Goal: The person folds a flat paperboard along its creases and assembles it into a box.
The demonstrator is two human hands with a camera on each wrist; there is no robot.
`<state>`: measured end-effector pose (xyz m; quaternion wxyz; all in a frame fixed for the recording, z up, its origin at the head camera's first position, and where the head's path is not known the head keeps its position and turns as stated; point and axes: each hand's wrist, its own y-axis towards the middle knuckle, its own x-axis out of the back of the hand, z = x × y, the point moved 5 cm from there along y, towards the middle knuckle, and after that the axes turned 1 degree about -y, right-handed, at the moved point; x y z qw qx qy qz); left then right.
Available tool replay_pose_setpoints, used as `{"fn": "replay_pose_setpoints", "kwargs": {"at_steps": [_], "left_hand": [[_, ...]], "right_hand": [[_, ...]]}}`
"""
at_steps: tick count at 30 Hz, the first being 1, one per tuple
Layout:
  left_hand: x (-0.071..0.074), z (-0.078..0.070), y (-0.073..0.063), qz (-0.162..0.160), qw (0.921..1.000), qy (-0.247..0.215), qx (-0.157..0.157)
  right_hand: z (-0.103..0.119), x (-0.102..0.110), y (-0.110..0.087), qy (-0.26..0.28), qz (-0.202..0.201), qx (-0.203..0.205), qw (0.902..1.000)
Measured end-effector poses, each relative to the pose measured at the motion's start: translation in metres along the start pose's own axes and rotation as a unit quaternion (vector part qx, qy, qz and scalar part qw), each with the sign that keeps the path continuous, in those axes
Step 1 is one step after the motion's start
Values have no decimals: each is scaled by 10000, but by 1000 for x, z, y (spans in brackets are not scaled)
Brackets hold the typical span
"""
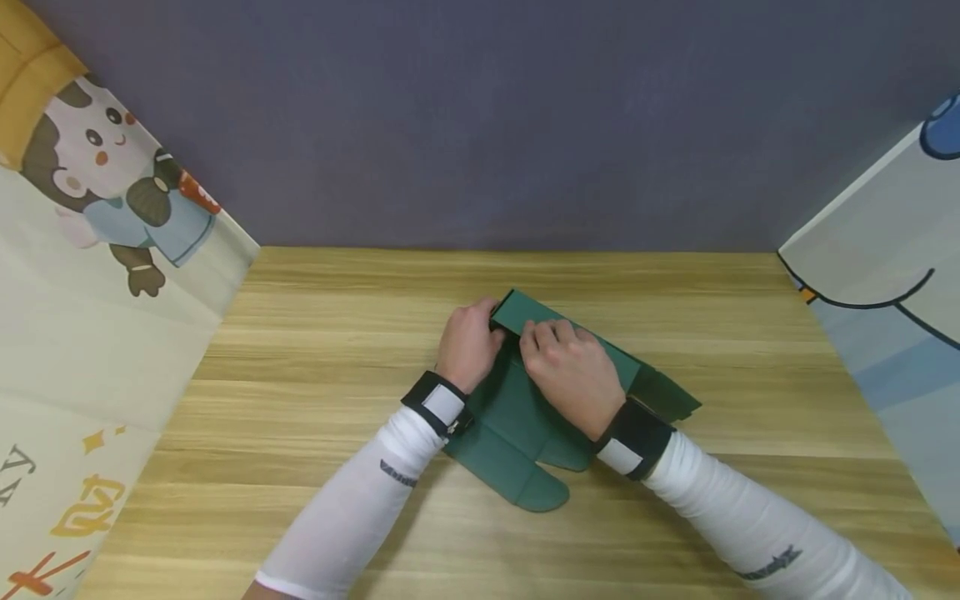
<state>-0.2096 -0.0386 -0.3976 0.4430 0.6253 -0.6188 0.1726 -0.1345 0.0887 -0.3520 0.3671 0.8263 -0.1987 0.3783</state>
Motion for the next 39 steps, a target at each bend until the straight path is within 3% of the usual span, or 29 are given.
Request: {"fn": "replay_pose_setpoints", "kwargs": {"at_steps": [8,18,28,31,34,36,39], "left_hand": [[-3,1,3,-11,9999,124,20],[0,2,1,-313,9995,54,-87],[10,2,-5,-349,9988,-138,326],[18,-2,-6,-424,9987,-91,273],[30,-11,-5,-600,9979,233,-45],[39,-23,-3,-740,9938,662,-494],[51,-44,-1,-931,9737,1479,-1465]], "right_hand": [[1,-1,0,-71,-41,5,10000],[2,-1,0,-65,-111,73,9999],[-7,-3,0,-135,-407,152,9990],[-15,-2,4,31,-607,32,9981],[-24,0,8,198,-752,-81,9969],[-29,2,12,259,-815,-120,9963],[-34,5,18,283,-925,-126,9952]]}}
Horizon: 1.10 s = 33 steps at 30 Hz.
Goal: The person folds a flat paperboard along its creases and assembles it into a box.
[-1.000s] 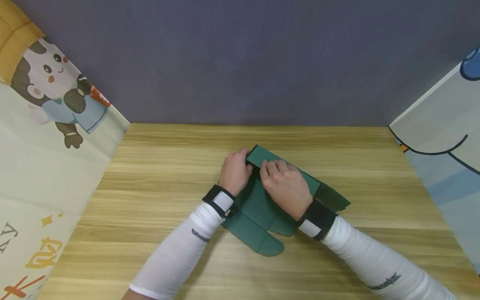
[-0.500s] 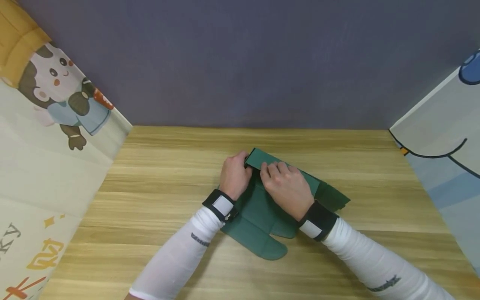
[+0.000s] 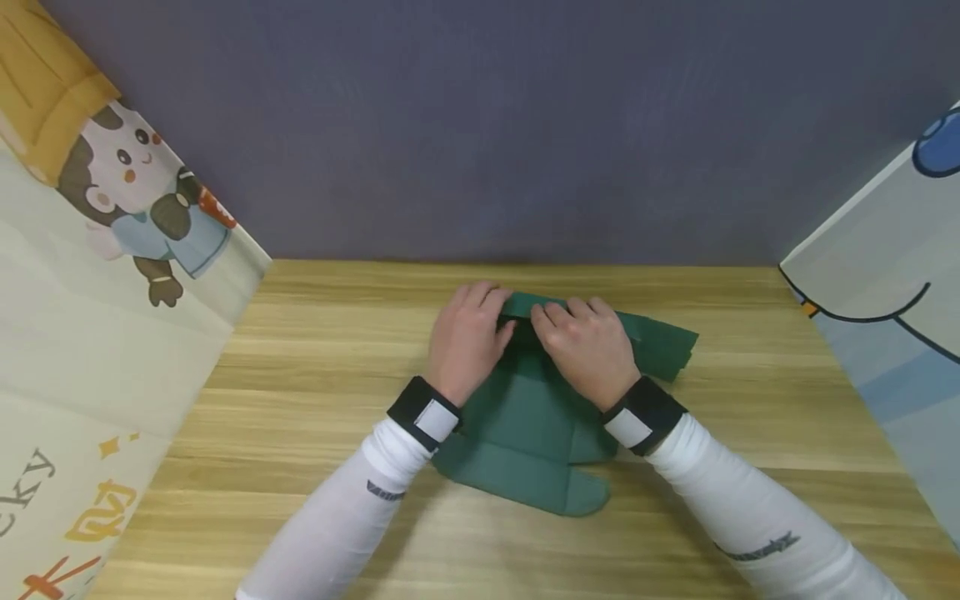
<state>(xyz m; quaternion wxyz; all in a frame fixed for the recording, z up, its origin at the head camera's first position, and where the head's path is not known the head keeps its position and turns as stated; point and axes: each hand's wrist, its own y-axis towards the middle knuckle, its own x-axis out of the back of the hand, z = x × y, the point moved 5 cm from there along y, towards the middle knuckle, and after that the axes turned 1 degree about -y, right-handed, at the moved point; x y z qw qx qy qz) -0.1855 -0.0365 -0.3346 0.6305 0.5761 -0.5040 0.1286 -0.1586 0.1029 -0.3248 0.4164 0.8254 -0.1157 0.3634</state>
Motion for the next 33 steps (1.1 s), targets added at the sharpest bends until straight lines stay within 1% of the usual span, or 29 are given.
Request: {"fn": "replay_pose_setpoints", "kwargs": {"at_steps": [2,3,4,6,9,13,15,18,20,21,24,26,27,29,33], "left_hand": [[8,-10,7,-106,9970,450,-616],[11,-13,9,-147,9943,632,-850],[13,-16,12,-177,9918,763,-1015],[15,-20,15,-197,9887,913,-1175],[16,-22,17,-196,9880,937,-1212],[17,-20,15,-240,9881,1007,-1140],[18,-17,13,-266,9885,1056,-1049],[21,-11,12,-330,9916,975,-787],[23,-6,10,-369,9946,808,-538],[24,-3,9,-400,9958,713,-414],[26,4,7,-525,9977,434,-56],[28,9,5,-647,9974,275,126],[29,11,4,-708,9971,202,197],[30,14,2,-836,9960,95,312],[32,17,-2,-1017,9937,-52,468]], "right_hand": [[-2,3,4,19,-87,-3,10000],[-2,4,6,29,-129,-8,9999],[-3,5,8,42,-172,-18,9998],[-3,8,10,72,-229,-32,9997],[-3,9,12,108,-303,-54,9995],[-3,13,11,260,-412,-105,9988],[-4,18,10,391,-503,-163,9978],[-9,29,6,871,-652,-423,9932],[-15,36,3,1333,-616,-715,9866],[-19,38,1,1617,-549,-914,9811],[-28,36,-6,2363,-129,-1586,9586],[-33,32,-12,2638,148,-1967,9442],[-35,30,-15,2712,254,-2112,9387],[-38,27,-21,2724,369,-2289,9338],[-45,23,-30,2536,374,-2493,9339]]}}
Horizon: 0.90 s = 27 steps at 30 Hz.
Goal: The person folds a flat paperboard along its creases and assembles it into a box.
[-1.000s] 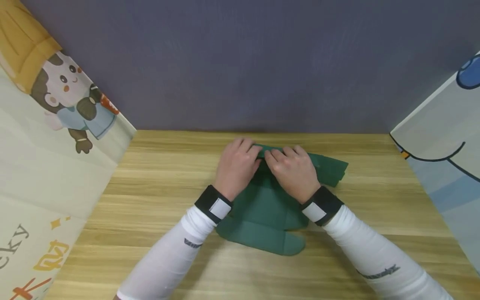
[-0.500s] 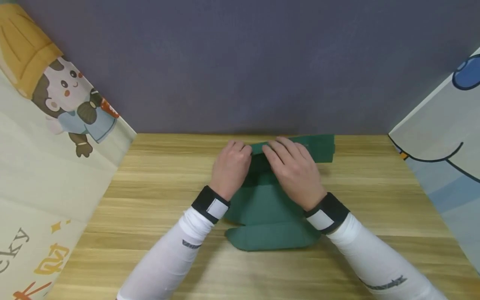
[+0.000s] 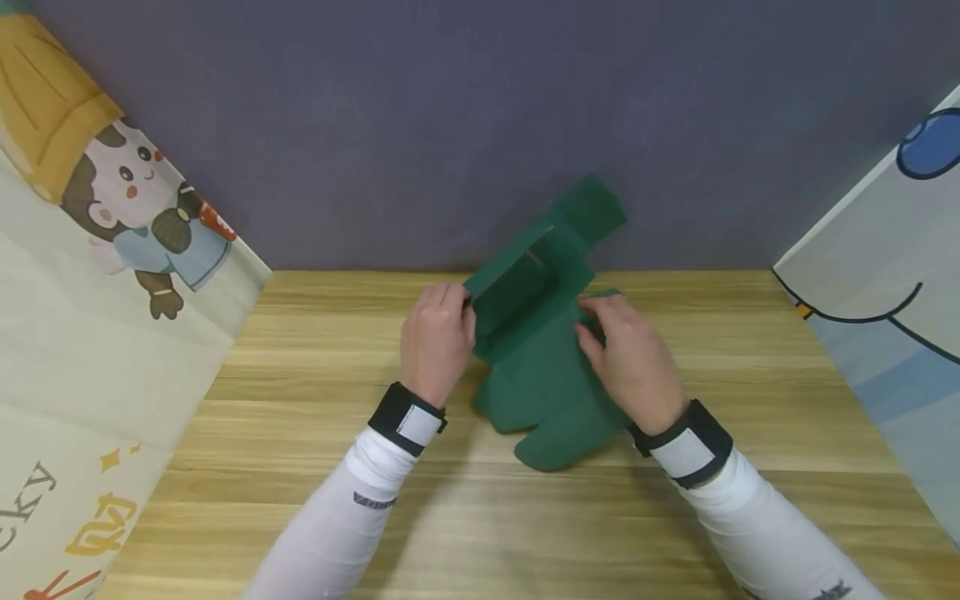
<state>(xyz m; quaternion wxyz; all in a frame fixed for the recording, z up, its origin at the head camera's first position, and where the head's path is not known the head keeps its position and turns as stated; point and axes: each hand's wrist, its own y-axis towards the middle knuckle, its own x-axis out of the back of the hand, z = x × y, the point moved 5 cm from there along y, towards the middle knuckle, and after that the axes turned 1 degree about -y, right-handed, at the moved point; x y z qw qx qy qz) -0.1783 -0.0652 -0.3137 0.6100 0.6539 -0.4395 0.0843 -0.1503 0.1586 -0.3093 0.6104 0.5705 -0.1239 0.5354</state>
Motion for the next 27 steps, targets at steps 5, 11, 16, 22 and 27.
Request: {"fn": "replay_pose_setpoints", "kwargs": {"at_steps": [5,11,16,22,27], "left_hand": [[-1,-1,-8,-55,9999,-111,113],[-7,-10,-20,-110,9994,-272,181],[-13,-21,-29,-98,9991,-359,226],[-17,-29,-33,-99,9987,-433,235],[-15,-31,-30,-254,9981,-489,275]], "right_hand": [[-14,0,5,156,-174,-431,9988],[-21,7,19,-147,-755,-654,9949],[-24,13,32,-1040,-1454,-683,9815],[-21,13,40,-1327,-1686,-665,9744],[-7,10,40,-1362,-1746,224,9749]]}}
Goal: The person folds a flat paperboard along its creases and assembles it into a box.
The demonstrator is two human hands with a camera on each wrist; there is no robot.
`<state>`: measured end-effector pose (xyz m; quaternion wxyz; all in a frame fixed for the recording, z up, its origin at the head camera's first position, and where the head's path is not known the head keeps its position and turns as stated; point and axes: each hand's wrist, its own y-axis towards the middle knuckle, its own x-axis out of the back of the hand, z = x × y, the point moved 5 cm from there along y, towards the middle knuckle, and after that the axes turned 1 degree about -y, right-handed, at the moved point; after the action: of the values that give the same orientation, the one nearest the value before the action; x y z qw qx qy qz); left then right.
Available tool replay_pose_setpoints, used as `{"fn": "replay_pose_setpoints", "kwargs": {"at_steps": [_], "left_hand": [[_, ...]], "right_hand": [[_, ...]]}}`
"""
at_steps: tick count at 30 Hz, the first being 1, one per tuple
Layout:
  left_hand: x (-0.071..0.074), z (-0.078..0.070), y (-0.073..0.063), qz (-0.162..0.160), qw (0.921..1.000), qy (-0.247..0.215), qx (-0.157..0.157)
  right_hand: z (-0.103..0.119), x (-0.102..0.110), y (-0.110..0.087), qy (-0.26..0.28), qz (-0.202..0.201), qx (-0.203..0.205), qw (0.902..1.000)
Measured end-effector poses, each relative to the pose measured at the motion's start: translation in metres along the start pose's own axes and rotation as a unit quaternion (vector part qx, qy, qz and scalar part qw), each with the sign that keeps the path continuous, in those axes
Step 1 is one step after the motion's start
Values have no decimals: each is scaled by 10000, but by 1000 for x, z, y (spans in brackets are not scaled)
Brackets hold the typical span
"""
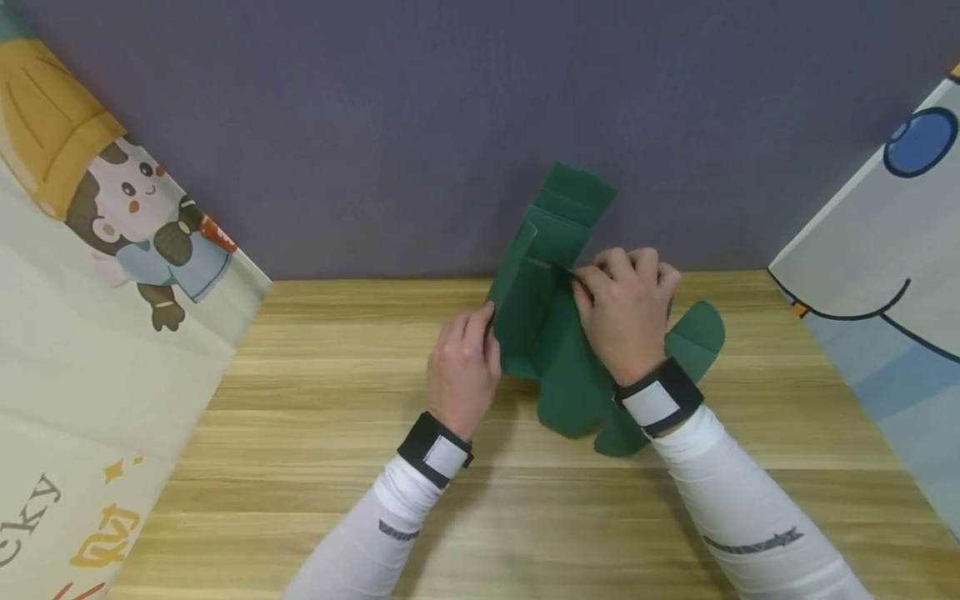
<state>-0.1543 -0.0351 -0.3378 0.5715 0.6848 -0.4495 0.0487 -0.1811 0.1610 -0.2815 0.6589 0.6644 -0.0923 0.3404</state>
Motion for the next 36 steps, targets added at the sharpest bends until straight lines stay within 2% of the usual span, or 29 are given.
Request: {"fn": "replay_pose_setpoints", "kwargs": {"at_steps": [5,9,14,18,21,29,36], "left_hand": [[3,2,3,-93,9999,-37,88],[5,3,3,-75,9999,-74,63],[7,3,2,-48,10000,-16,-66],[8,4,0,-52,9999,67,-130],[8,4,-1,-85,9998,95,-155],[10,2,-1,-118,9996,203,-167],[11,4,0,-192,9993,295,-125]], "right_hand": [[14,4,-3,-168,-211,882,9957],[23,6,-4,-502,-180,1571,9861],[29,5,-6,-734,337,2505,9647],[27,4,-5,-788,844,2987,9473],[23,5,-4,-810,950,3005,9456],[18,6,-1,-592,829,2281,9683],[19,10,6,-483,417,1946,9788]]}}
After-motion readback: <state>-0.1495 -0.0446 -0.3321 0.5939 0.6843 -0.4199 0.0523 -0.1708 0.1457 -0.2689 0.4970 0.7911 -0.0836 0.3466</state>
